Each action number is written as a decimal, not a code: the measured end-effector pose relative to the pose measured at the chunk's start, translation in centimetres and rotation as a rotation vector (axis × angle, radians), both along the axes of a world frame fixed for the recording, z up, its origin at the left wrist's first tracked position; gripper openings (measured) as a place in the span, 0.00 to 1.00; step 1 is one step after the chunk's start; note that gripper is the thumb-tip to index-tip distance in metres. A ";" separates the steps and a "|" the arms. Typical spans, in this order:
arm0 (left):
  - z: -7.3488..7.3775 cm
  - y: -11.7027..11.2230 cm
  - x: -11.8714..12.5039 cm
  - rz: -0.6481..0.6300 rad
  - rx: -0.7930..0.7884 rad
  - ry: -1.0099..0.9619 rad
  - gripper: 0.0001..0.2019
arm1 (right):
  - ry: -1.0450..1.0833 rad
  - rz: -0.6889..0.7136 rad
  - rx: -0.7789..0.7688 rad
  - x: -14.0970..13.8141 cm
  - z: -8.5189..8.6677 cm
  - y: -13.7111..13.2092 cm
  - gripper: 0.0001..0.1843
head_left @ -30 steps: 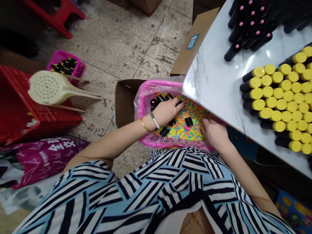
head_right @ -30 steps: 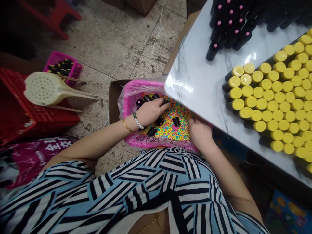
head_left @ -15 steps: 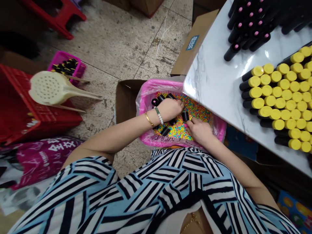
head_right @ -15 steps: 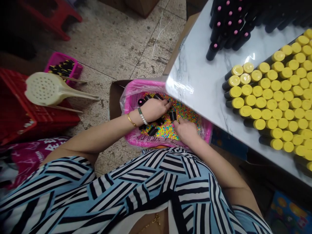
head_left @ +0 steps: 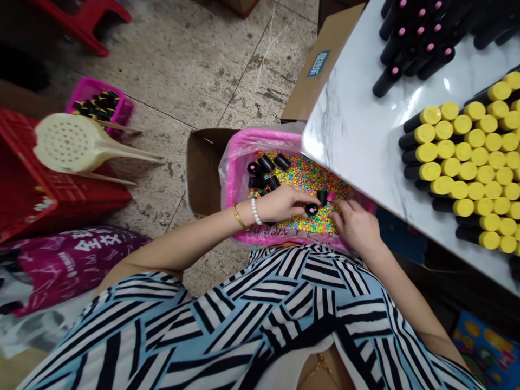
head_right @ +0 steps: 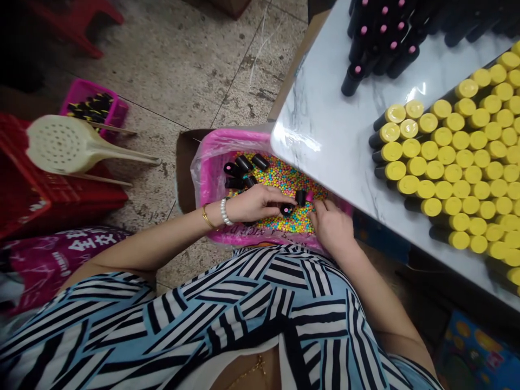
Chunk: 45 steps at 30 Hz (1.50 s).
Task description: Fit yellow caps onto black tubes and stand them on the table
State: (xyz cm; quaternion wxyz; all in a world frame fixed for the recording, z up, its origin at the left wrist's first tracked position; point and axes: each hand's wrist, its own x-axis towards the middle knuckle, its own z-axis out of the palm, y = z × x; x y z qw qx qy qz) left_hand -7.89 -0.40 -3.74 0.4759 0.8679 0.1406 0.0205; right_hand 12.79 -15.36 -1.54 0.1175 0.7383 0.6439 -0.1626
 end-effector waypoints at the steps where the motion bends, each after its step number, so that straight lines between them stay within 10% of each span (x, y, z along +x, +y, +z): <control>1: 0.3 -0.1 -0.1 -0.003 -0.003 0.001 0.18 | -0.027 -0.025 0.008 0.0 -0.1 0.3 0.21; 10: -0.5 -4.1 0.7 -0.179 0.607 0.358 0.12 | -0.156 0.007 -0.074 -0.5 -0.3 2.2 0.17; 25: -1.1 -3.8 0.2 -0.083 0.508 0.280 0.08 | -0.052 0.132 0.122 1.2 -0.7 7.9 0.31; 32: -1.8 -4.4 -1.2 -0.045 0.450 0.347 0.10 | 0.367 0.221 0.089 1.8 0.9 1.3 0.25; 35: -2.3 -4.5 -0.5 -0.063 0.461 0.349 0.09 | 0.497 0.188 -0.007 2.5 3.9 -2.4 0.24; 40: -1.2 -5.7 0.6 -0.096 0.449 0.297 0.11 | 0.584 0.044 -0.146 8.4 14.2 -7.1 0.23; 45: -3.4 -4.8 0.1 -0.040 0.442 0.327 0.18 | 0.320 -0.481 0.580 22.6 21.5 -11.2 0.21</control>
